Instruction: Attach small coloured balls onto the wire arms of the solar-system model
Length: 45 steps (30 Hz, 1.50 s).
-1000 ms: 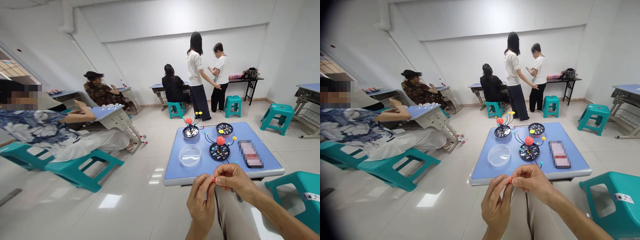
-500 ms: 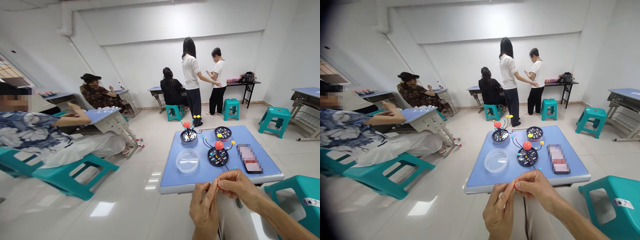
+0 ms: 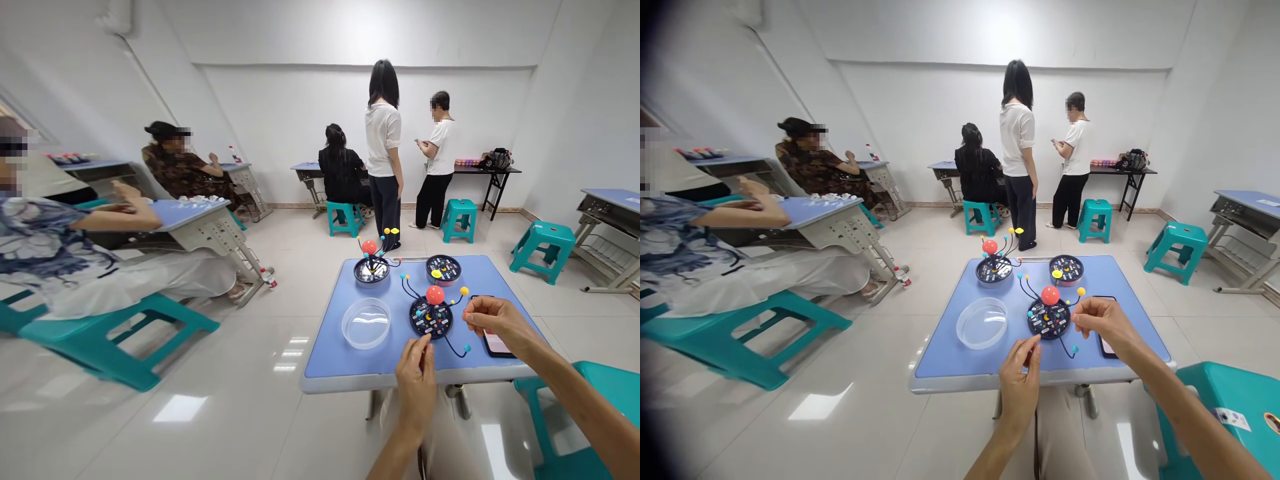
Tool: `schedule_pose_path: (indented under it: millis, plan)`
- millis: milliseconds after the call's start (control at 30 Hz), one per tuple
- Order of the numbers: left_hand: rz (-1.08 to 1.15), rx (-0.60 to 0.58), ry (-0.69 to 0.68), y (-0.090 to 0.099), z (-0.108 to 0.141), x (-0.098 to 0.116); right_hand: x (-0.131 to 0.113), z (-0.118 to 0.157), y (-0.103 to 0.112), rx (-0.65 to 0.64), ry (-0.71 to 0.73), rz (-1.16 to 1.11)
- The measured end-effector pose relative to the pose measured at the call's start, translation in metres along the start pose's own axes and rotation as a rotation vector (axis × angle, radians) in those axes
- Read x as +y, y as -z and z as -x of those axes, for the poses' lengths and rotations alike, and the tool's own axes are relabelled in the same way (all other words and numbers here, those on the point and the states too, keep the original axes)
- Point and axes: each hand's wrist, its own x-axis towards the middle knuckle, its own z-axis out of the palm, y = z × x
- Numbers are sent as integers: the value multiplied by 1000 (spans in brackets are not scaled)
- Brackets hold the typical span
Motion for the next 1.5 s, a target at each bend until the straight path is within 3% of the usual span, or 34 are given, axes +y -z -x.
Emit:
schedule_pose_path:
  millis: [267, 533, 867, 1233, 1500]
  plan:
    - [38, 5, 103, -27, -5, -30, 28, -19, -4, 25, 55, 15]
    - [129, 14, 105, -47, -12, -38, 37, -25, -4, 84, 136, 218]
    - [86, 2, 97, -55, -16, -48, 42, -25, 2, 96, 115, 193]
    - [148, -11, 122, -62, -28, -48, 37, -34, -19, -12, 152, 233]
    - [161, -31, 169, -62, -33, -44, 49, -40, -24, 40, 49, 79]
